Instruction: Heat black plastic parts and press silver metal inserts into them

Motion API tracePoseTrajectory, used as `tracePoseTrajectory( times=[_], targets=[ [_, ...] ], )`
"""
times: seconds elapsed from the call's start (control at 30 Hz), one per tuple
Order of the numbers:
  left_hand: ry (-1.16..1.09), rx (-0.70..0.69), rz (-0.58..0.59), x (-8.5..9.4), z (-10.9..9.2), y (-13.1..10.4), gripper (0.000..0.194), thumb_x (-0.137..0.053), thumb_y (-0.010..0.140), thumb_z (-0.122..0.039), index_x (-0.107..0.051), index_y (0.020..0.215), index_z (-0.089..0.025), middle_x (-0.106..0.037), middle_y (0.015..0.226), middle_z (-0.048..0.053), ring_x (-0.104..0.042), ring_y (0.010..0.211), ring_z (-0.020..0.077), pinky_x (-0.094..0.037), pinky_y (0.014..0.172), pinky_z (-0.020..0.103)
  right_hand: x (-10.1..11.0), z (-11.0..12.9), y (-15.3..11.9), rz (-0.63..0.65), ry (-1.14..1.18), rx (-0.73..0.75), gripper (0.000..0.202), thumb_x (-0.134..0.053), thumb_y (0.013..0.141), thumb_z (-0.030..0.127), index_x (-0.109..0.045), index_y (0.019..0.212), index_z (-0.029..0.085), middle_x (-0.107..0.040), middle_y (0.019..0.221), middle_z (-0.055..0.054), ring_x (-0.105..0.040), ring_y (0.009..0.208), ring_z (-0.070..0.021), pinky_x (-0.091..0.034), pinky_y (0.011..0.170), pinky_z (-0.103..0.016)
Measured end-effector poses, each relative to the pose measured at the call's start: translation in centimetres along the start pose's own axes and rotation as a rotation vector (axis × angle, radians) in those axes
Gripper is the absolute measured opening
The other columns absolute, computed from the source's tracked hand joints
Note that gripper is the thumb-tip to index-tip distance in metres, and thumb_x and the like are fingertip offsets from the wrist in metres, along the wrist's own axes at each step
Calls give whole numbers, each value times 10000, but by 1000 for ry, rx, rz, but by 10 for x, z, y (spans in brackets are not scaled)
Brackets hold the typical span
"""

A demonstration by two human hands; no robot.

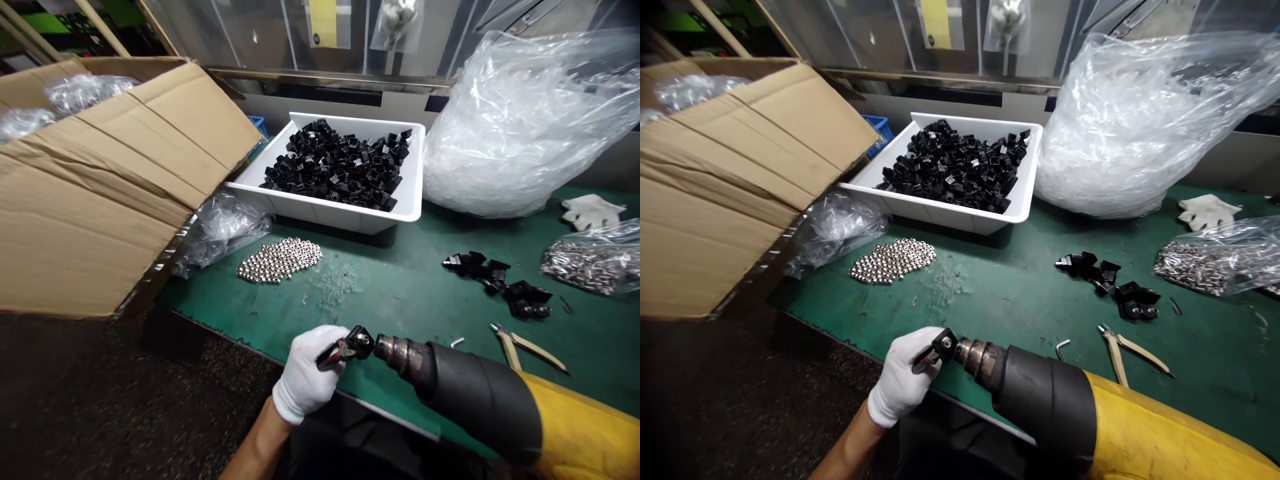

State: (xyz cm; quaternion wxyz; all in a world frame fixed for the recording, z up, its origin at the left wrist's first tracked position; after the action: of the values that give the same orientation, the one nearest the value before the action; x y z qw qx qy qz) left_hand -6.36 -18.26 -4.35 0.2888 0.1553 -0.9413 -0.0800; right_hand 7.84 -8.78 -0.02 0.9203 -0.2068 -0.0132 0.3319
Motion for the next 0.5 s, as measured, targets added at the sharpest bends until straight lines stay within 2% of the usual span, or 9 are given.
tracePoseTrajectory(
  times=[0.1, 0.23, 0.37, 0.5],
  targets=[
    [-24, 4, 37, 2, 1, 2, 188, -531, 800, -120, -637, 925, -214, -671, 848, 17, -623, 748, 150, -492, 711, 257, -12, -15, 5, 57, 38, 6, 339, -640, 934, 522, -682, 1004, 194, -708, 903, -44, -686, 966, -262, -597, 836, -459],
    [-51, 36, 88, 5, 2, 5, 99, -518, 860, -151, -600, 829, -197, -610, 756, 3, -550, 674, 124, -427, 653, 235, -11, -34, 8, 83, 53, 15, 340, -592, 982, 466, -676, 950, 137, -683, 925, -42, -671, 940, -221, -581, 829, -384],
    [-52, 56, 117, 6, 4, 6, 96, -520, 866, -151, -589, 812, -189, -590, 749, -1, -532, 678, 118, -394, 657, 232, -8, -47, 13, 71, 47, 3, 296, -602, 984, 425, -667, 981, 137, -677, 987, -57, -659, 959, -212, -583, 817, -379],
    [-36, 55, 143, 6, 6, 7, 101, -515, 858, -152, -565, 776, -184, -569, 729, -5, -506, 664, 114, -360, 644, 237, -9, -54, 20, 36, 22, -23, 280, -609, 979, 411, -673, 1002, 139, -671, 950, -48, -661, 917, -207, -590, 759, -347]
  ],
)
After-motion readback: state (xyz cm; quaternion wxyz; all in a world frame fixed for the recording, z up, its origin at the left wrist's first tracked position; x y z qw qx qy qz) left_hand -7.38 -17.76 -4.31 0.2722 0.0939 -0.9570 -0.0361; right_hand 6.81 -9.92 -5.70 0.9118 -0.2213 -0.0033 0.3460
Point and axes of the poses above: each hand's wrist, its own y-axis towards the middle knuckle, its own x-axis out of the back of the hand, z = x × y, the point moved 3 cm from there along y, towards the middle knuckle
